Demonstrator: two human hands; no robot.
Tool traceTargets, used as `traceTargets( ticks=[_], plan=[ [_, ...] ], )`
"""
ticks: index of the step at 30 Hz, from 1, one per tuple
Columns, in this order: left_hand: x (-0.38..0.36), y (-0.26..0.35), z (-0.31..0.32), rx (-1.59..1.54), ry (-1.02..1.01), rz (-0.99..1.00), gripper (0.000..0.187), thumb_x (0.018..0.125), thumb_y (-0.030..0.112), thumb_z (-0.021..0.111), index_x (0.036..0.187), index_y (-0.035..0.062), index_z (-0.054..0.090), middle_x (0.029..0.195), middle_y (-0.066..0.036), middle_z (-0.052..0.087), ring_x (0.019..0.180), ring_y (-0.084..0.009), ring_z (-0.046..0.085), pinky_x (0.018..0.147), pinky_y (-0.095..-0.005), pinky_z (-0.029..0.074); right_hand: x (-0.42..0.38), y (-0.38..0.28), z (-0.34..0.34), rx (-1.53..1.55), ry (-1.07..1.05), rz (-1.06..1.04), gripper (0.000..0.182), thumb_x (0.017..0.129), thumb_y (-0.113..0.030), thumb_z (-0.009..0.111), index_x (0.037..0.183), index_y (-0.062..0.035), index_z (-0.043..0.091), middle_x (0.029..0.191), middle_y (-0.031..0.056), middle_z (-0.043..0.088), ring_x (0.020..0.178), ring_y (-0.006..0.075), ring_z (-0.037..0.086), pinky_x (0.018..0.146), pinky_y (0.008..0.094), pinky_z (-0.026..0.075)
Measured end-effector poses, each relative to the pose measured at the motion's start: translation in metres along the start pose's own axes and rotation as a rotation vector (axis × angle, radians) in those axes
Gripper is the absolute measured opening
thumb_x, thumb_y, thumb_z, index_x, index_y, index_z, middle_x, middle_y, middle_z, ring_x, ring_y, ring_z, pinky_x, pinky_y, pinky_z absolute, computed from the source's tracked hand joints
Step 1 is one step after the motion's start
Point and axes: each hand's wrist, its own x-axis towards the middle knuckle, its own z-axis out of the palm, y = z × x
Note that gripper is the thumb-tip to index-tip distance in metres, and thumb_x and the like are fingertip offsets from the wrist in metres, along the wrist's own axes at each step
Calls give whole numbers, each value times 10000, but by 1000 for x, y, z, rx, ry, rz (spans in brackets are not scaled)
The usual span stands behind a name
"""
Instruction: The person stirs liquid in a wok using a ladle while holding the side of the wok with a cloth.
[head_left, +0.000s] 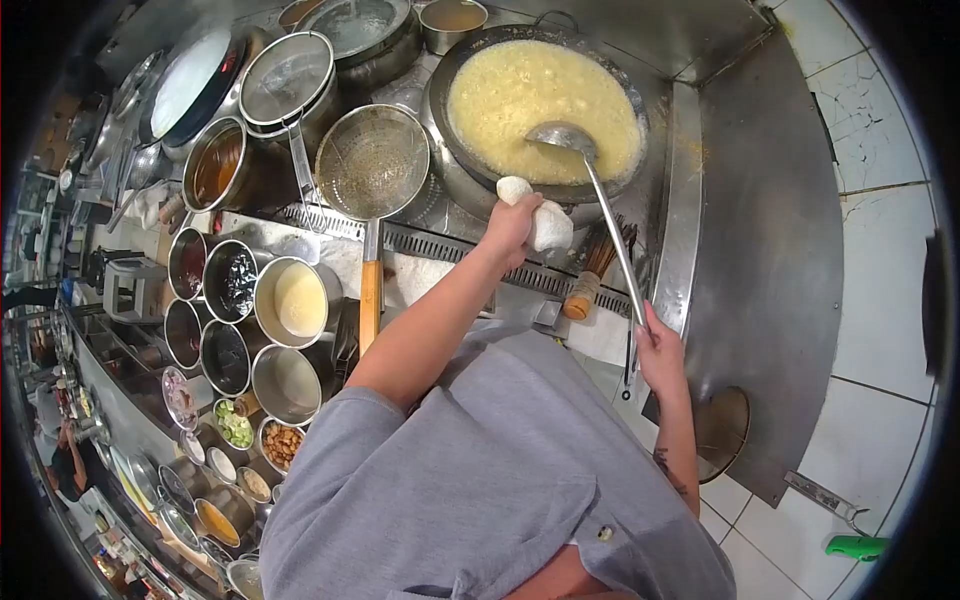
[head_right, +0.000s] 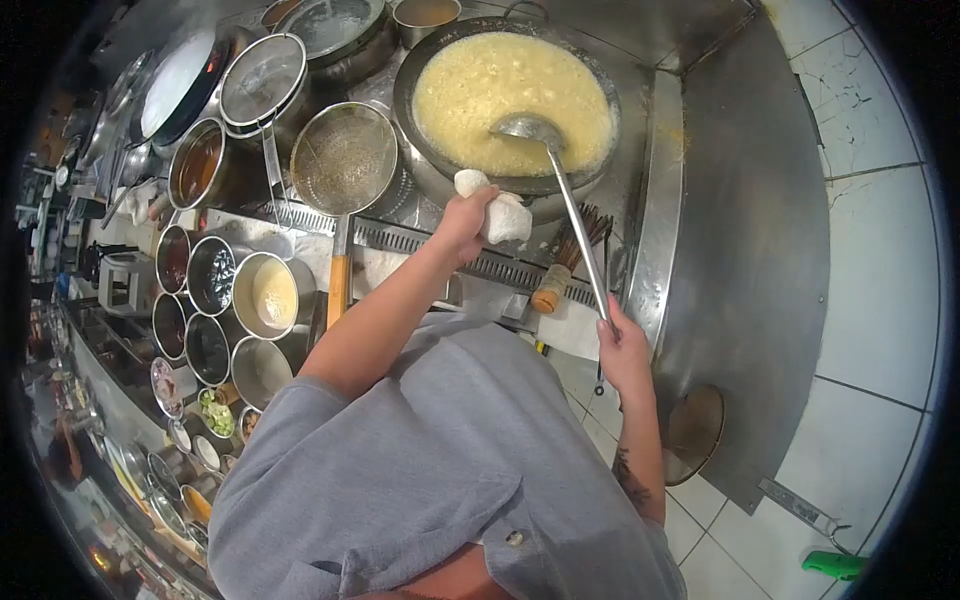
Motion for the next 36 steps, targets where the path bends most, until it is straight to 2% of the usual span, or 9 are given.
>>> traceTargets(
  ticks=[2,5,11,14,26,30,32,33,36],
  plan=[
    [-10,5,3,0,12,0,405,954,158,612,1251,-85,479,1152,-186,638,1004,-330,679,867,-473,569,6,-19,7,-114,2,114,482,973,-108,603,1447,-96,515,1149,162,707,913,160,651,870,286,493],
    [1,0,4,-22,-12,22,407,956,153,606,1251,-93,473,1138,-186,638,1002,-330,679,864,-476,572,30,-15,17,-101,56,-35,487,967,-112,606,1445,-98,513,1103,195,705,893,177,655,852,300,494],
    [-5,5,7,-23,25,7,348,944,123,590,1236,-38,489,1093,-157,642,956,-288,680,807,-440,577,59,-32,28,-185,86,-31,487,964,-145,599,1441,-100,512,1153,267,673,1008,345,689,903,364,505],
    [4,0,0,-13,-12,22,396,948,142,605,1238,-91,469,1126,-198,634,991,-337,682,855,-485,576,72,-45,33,-175,88,-17,487,967,-159,589,1445,-114,508,1191,275,655,1076,398,659,932,391,499],
    [0,3,4,4,61,10,348,960,141,594,1219,-72,500,1087,-188,652,957,-329,695,851,-481,584,126,-76,41,-333,156,-121,506,967,-191,567,1465,-149,482,1113,296,657,1069,452,625,920,462,495],
    [12,-6,1,-35,-4,62,295,964,134,589,1206,-27,544,1022,-148,675,866,-295,712,792,-470,601,137,-95,37,-373,149,-200,454,950,-184,590,1396,-128,526,965,292,662,935,447,656,815,472,522],
    [13,-13,2,35,59,165,286,939,121,627,1195,5,575,1029,-131,679,935,-278,692,782,-448,584,152,-81,36,-360,165,-441,380,954,-146,573,1327,-78,555,920,257,680,822,401,672,759,462,522],
    [26,-26,0,88,128,183,295,916,127,661,1184,16,613,1053,-126,683,956,-279,678,791,-449,563,143,-104,32,-315,18,-273,406,973,-129,558,1356,1,541,1038,247,695,913,314,675,828,400,513],
    [-2,-7,5,213,207,237,410,855,190,679,1229,26,641,1130,-136,686,1028,-259,657,876,-418,523,194,-53,31,-388,68,-574,458,999,-167,542,1411,28,488,1253,282,627,1127,376,626,976,425,466]
  ],
)
